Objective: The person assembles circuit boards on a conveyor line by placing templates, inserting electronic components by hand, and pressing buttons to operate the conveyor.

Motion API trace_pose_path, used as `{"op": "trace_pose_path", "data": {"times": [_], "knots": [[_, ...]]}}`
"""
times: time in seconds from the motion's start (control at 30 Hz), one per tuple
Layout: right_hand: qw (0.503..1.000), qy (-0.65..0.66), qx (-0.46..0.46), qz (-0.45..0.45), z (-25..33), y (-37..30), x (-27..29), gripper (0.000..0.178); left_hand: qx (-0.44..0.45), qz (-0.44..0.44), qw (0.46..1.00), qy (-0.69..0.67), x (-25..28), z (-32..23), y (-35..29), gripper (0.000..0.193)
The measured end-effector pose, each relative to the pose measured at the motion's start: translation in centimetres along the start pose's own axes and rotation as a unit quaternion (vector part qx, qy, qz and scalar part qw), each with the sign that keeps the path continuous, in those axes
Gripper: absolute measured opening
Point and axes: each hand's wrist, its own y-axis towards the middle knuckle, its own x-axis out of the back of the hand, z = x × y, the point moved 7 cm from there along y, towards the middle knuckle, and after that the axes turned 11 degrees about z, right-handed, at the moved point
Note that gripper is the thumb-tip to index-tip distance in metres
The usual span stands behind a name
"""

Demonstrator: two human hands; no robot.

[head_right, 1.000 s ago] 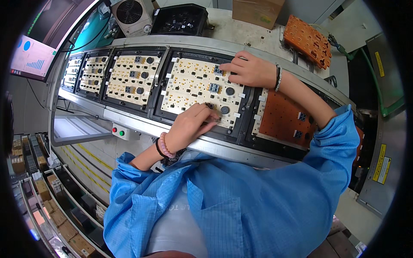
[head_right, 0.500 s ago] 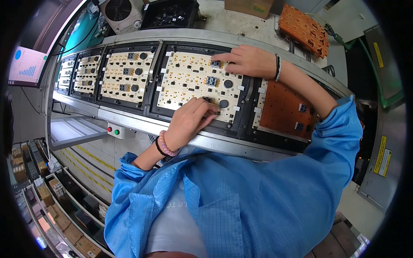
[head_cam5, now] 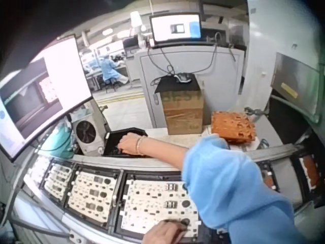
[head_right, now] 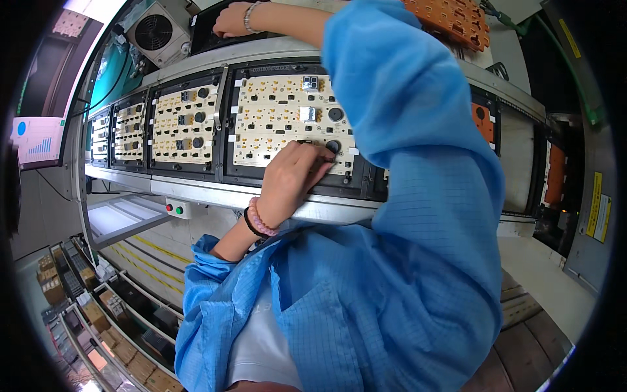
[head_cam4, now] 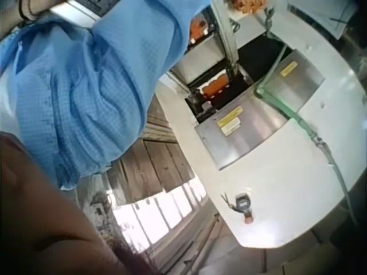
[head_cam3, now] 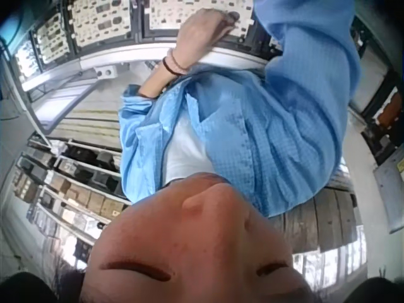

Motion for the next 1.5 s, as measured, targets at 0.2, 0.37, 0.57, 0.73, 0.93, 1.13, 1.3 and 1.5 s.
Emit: {"op": "trace_pose_path", "data": {"times": [0.2,0.37,0.57,0.73,0.93,1.13,1.3,1.5], "knots": [[0.993,0.076,-0.057,0.073,-5.1,3.4,-8.4,0.020,0.016,0.017,0.998,0.054,-1.0,-0.7,0.7,0.016],[0.981,0.132,-0.114,0.083,-3.0,1.7,-4.0,0.015,0.035,0.006,0.996,0.086,-0.8,-0.2,0.0,0.019],[0.978,0.078,-0.194,-0.009,-6.9,-0.1,-4.8,0.016,0.000,0.024,0.998,0.062,-1.4,-1.2,1.1,0.016],[0.973,0.118,-0.150,-0.127,-2.3,-2.7,2.7,0.019,0.023,0.013,0.994,0.103,-1.1,-0.7,0.3,0.019],[0.926,0.356,-0.029,-0.125,2.8,-13.7,8.5,0.020,0.019,0.012,0.995,0.099,-1.0,-0.5,0.2,0.017],[0.878,0.465,-0.094,-0.056,8.5,-24.3,11.2,0.013,0.021,0.030,0.987,0.154,-1.7,-1.1,0.6,0.019],[0.871,0.474,-0.124,-0.025,9.7,-28.9,9.9,0.012,0.040,0.070,0.980,0.184,-1.7,-1.2,0.9,0.017],[0.864,0.481,-0.147,0.020,10.9,-30.8,7.9,0.010,0.045,0.064,0.979,0.188,-1.5,-1.6,0.9,0.017]]}}
